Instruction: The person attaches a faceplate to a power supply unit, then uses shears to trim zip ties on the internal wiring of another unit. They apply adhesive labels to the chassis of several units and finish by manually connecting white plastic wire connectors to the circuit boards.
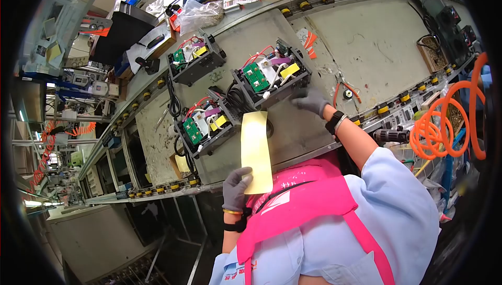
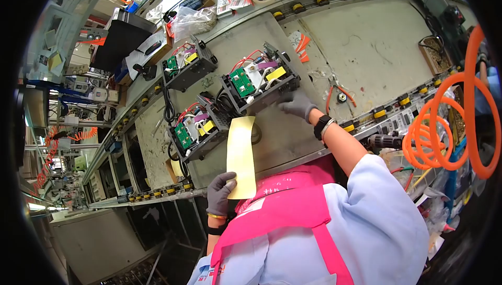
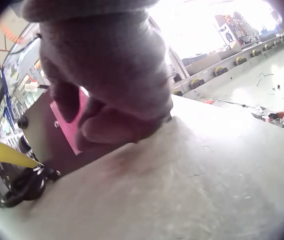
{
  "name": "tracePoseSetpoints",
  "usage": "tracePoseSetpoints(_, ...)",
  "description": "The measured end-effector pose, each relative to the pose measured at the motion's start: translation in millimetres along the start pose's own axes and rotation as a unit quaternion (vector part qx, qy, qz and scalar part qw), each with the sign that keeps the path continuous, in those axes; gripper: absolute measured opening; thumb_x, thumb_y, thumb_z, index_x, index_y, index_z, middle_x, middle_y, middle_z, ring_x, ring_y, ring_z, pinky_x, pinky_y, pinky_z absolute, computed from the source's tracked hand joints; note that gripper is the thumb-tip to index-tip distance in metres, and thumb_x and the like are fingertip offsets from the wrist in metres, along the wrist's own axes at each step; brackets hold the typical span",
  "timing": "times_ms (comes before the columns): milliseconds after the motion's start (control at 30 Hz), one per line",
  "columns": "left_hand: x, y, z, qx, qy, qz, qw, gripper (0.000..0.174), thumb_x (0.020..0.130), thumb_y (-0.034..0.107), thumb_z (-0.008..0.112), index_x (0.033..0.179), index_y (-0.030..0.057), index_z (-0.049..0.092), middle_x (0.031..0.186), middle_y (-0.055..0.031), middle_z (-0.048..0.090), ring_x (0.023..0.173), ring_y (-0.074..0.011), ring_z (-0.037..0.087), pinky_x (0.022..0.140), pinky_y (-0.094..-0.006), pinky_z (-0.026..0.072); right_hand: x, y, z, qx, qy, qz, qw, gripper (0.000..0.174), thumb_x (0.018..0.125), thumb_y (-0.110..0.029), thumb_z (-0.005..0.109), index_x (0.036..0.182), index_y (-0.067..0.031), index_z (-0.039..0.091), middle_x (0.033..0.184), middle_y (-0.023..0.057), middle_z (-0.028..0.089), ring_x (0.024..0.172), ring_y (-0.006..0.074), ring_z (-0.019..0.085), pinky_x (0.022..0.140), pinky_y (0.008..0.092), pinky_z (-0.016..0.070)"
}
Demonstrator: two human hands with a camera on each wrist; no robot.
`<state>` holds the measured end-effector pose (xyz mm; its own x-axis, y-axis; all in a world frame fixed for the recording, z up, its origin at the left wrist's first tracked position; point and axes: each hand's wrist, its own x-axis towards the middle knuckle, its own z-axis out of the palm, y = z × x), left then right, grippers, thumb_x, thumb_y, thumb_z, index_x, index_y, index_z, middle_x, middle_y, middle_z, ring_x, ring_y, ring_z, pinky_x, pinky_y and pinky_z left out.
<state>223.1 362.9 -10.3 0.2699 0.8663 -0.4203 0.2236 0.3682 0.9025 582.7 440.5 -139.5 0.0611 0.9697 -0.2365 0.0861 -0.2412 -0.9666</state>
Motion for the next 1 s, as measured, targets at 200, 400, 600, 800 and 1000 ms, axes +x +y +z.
tracePoseSetpoints(200,-15.4,25.5,-11.7,-0.016,0.008,-0.012,1.0,0.022,0.081,0.002,0.063,0.103,-0.0015,0.063,0.098,-0.0067,0.065,0.09,-0.0127,0.06,0.081,-0.0256,0.0476,23.3,6.0,16.8,0.051,-0.045,0.134,0.989,0.023,0.083,-0.02,0.064,0.097,-0.0023,0.069,0.078,0.007,0.067,0.063,0.0123,0.062,0.056,0.0263,0.0492)
tracePoseSetpoints(400,-41.5,64.9,-74.1,0.074,0.024,0.037,0.996,0.022,0.077,-0.005,0.062,0.098,-0.0006,0.065,0.096,-0.0058,0.064,0.09,-0.0133,0.059,0.082,-0.0254,0.0463,1.2,-64.6,14.5,0.205,0.013,-0.103,0.973,0.019,0.087,-0.011,0.058,0.1,-0.0034,0.069,0.08,0.0053,0.068,0.064,0.0093,0.061,0.055,0.0226,0.0476)
tracePoseSetpoints(600,-39.3,72.5,-169.9,0.112,0.126,0.064,0.984,0.027,0.074,-0.007,0.055,0.098,0.0008,0.065,0.095,-0.0072,0.065,0.088,-0.0145,0.059,0.081,-0.0264,0.0462,-37.3,-76.2,-20.7,0.111,0.195,-0.147,0.963,0.025,0.087,-0.013,0.053,0.104,0.0016,0.065,0.08,0.0027,0.063,0.068,0.01,0.056,0.062,0.0235,0.0443)
tracePoseSetpoints(800,18.9,-36.9,-332.6,-0.08,0.316,0.101,0.94,0.042,0.073,-0.013,0.054,0.113,-0.0024,0.06,0.108,-0.0101,0.063,0.096,-0.0176,0.059,0.086,-0.0268,0.0463,-115.0,-11.9,5.5,0.136,0.214,-0.046,0.966,0.024,0.086,-0.015,0.056,0.101,0.001,0.067,0.073,0.0018,0.06,0.062,0.0086,0.052,0.057,0.0231,0.0412)
tracePoseSetpoints(1000,55.8,-65.3,-459.5,-0.072,0.38,0.168,0.907,0.048,0.073,-0.017,0.049,0.116,0.0009,0.06,0.116,-0.0084,0.06,0.101,-0.0171,0.057,0.09,-0.0271,0.0436,-159.7,-11.1,47.2,0.186,0.299,-0.004,0.936,0.021,0.086,-0.012,0.059,0.102,-0.0004,0.065,0.083,0.0063,0.066,0.064,0.01,0.06,0.053,0.021,0.0445)
